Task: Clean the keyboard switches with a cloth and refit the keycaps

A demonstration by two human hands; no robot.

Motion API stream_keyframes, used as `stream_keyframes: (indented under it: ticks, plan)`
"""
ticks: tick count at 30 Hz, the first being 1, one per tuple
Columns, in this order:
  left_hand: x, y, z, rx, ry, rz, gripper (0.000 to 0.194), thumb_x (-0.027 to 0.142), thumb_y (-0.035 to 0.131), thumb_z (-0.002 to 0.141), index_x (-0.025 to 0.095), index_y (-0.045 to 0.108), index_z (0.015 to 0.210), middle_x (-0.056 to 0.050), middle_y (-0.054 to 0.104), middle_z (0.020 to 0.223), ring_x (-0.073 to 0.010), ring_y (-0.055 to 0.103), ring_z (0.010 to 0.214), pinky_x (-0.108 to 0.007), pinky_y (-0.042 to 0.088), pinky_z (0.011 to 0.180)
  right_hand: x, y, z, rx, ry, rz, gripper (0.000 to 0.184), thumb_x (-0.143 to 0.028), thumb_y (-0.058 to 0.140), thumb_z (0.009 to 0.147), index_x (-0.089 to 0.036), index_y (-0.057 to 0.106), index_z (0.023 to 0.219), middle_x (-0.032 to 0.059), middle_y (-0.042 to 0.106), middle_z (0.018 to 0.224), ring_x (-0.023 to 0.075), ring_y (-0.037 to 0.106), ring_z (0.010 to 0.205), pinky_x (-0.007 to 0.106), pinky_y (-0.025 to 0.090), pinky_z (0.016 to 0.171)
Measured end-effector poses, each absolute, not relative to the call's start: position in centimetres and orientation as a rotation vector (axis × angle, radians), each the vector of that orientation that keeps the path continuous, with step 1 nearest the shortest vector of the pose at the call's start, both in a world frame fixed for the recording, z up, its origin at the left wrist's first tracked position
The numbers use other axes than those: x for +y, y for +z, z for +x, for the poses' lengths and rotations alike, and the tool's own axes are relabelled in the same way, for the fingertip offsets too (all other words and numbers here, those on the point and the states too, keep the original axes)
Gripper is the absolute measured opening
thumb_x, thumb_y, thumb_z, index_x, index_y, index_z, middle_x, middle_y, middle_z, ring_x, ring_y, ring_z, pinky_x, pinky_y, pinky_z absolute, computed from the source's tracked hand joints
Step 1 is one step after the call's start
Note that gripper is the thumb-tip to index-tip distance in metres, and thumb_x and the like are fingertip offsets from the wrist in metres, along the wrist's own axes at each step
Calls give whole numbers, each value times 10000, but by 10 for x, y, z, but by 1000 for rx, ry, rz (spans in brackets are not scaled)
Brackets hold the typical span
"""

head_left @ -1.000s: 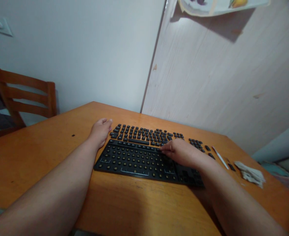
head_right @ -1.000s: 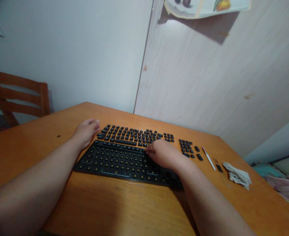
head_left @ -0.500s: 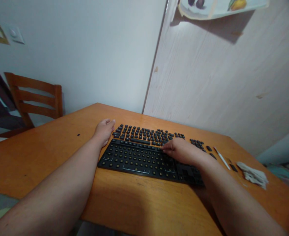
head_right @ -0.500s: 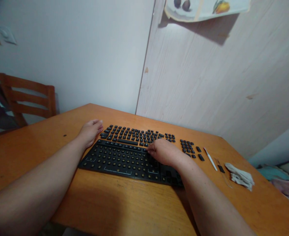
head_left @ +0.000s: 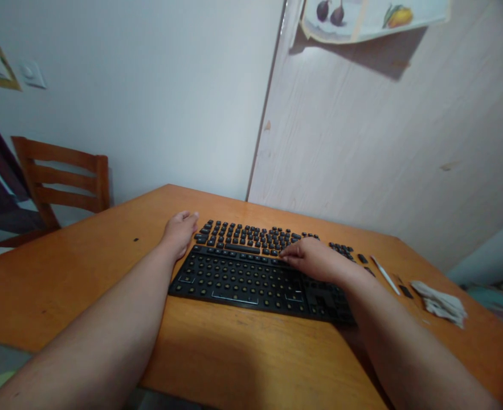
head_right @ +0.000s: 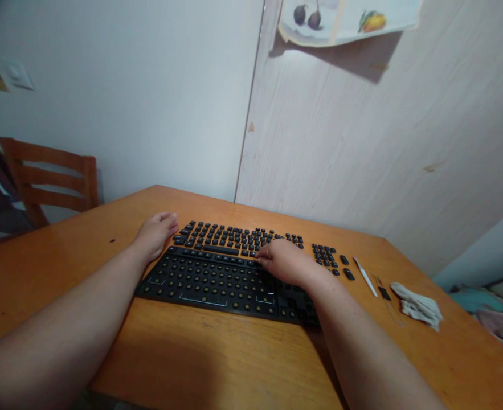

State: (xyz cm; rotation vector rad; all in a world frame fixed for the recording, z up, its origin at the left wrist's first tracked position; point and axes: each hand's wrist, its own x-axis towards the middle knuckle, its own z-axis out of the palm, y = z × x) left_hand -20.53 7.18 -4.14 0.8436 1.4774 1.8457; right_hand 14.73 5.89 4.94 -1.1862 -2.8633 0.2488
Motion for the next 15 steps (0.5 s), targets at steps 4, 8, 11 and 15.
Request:
stream_keyframes:
  ticks: [4,8,11,15]
  plan:
    - [71,-41,-205,1460,1863,820,319,301,710,780,141,608,1037,-39,605,937,-115,599,848,-264,502,837,70,53,156,-2698,241,-1279,266,-271,547,904,-208,780,1017,66,776,978,212,686,862,295,479,754]
    - [69,-40,-205,1441,1862,803,292,308,715,769,153,622,997,-27,601,908,-116,596,844,-259,506,836,83,55,158,-2594,176,-1370,271,-286,537,900,-186,777,975,81,772,895,208,679,793,293,460,688]
    - [67,-39,-204,1439,1865,804,262,303,706,772,158,625,974,-24,595,911,-120,601,858,-251,507,835,95,60,154,-2565,133,-1432,265,-282,543,889,-177,777,953,90,766,853,199,671,751,286,450,654]
    - [64,-37,-202,1424,1856,786,254,294,707,774,160,623,972,-25,598,913,-123,607,861,-255,508,843,121,62,146,-2525,88,-1549,251,-271,564,868,-186,776,973,87,768,907,184,675,758,269,450,651]
